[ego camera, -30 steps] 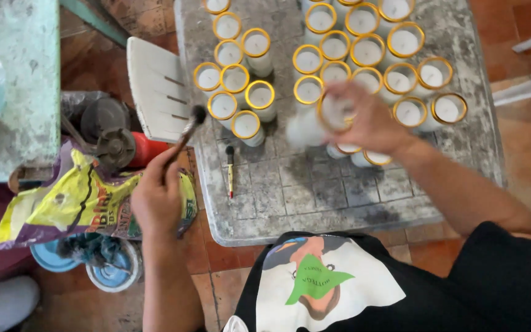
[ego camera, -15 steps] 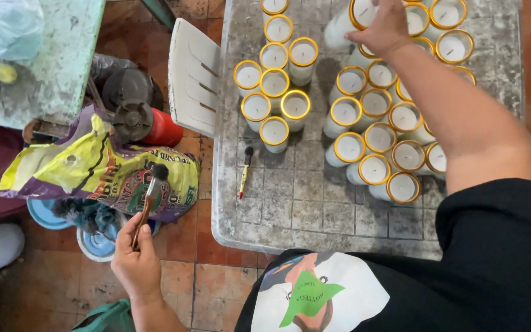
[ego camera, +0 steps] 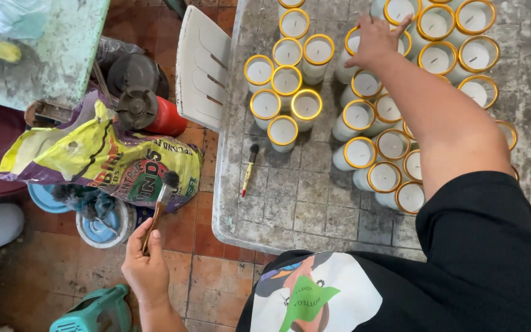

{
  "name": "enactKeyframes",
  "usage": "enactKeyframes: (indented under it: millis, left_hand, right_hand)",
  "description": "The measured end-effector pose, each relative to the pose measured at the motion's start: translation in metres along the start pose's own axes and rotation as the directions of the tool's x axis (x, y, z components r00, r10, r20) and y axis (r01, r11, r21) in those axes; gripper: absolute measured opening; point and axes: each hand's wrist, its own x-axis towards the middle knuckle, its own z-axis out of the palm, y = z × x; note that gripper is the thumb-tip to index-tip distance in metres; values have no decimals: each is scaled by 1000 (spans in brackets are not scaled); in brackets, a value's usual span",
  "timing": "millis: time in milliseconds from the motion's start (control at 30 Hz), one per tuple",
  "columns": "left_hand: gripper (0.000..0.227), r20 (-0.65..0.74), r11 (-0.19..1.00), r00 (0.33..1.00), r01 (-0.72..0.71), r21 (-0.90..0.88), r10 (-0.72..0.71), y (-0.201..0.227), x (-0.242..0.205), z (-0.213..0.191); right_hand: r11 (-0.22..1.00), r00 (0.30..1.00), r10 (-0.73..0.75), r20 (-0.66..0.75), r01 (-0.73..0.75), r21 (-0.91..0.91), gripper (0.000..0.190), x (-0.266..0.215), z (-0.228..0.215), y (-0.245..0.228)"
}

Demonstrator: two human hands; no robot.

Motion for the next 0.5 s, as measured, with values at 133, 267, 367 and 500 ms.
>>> enactKeyframes:
  millis: [133, 267, 367, 500]
  left_hand:
    - [27, 1, 1000, 1000, 20, 0, -20, 0, 2, 4]
    - [28, 26, 997, 998, 64, -53, -62, 7, 4, 8]
    - [28, 31, 995, 999, 45, -85, -42, 7, 6, 11]
    - [28, 42, 993, 997, 68, -91, -65, 1, 6, 12]
  right_hand:
    - [999, 1000, -9, 2, 9, -54, 94, -6, -3, -2]
    - [996, 994, 0, 105, 9, -85, 90, -11, -8, -4]
    - [1000, 971, 25, 239, -22, -15, 95, -18, -28, -10]
    - [993, 952, -49, 303, 15, 113, 148, -30, -67, -34]
